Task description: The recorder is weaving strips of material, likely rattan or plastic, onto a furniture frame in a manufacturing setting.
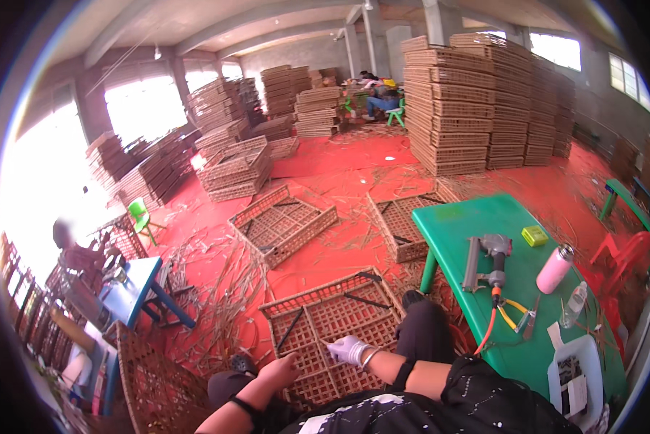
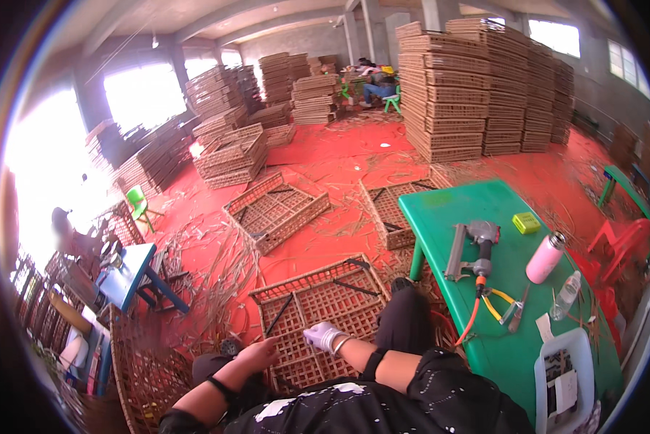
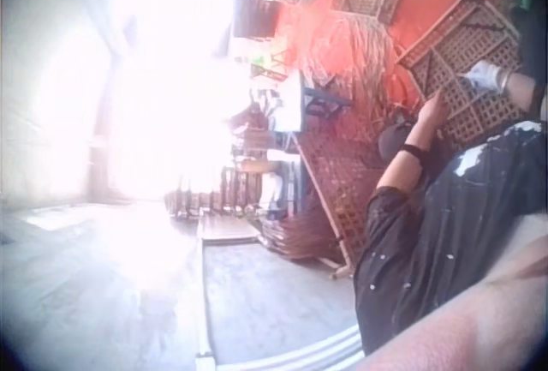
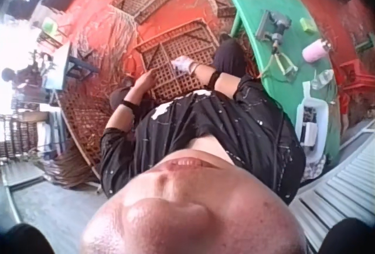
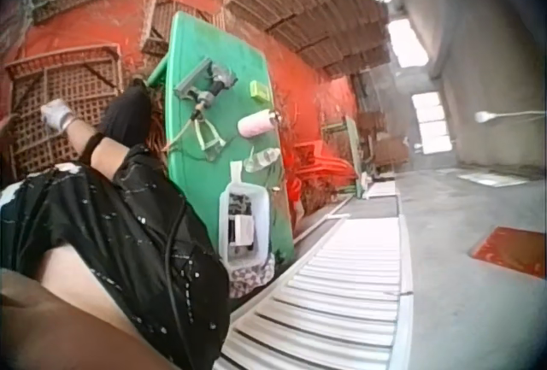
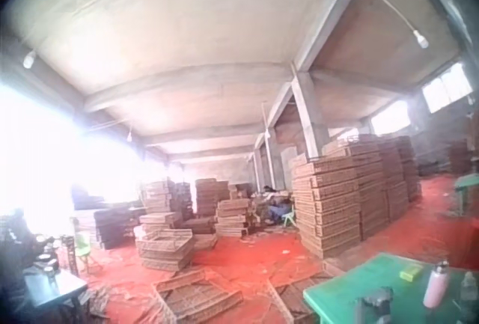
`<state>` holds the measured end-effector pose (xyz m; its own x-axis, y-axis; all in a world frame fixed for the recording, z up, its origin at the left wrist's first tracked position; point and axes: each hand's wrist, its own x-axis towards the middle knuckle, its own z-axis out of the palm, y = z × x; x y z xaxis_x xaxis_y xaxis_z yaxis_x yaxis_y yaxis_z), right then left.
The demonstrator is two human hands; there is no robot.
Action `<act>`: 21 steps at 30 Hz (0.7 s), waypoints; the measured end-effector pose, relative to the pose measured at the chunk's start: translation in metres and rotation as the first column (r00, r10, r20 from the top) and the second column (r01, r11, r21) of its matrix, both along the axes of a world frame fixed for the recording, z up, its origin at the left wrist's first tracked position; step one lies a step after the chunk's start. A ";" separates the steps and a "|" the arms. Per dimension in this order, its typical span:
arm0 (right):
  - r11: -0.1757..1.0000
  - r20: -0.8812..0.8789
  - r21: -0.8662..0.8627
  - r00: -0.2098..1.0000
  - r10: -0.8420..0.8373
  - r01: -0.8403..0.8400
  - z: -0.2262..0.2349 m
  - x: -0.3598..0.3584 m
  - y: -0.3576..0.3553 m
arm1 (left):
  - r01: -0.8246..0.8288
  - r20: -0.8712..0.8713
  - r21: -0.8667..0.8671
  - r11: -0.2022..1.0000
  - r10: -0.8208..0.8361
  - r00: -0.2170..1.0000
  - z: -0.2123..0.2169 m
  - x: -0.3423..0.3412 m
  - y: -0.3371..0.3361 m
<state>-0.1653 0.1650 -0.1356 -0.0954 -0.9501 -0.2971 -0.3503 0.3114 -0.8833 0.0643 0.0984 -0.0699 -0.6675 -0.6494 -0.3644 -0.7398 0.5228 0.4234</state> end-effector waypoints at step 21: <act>0.834 0.180 -0.137 0.815 0.551 -0.534 0.199 0.037 0.025 | -0.252 -0.308 -0.167 0.953 0.192 0.932 -0.081 -0.051 -0.040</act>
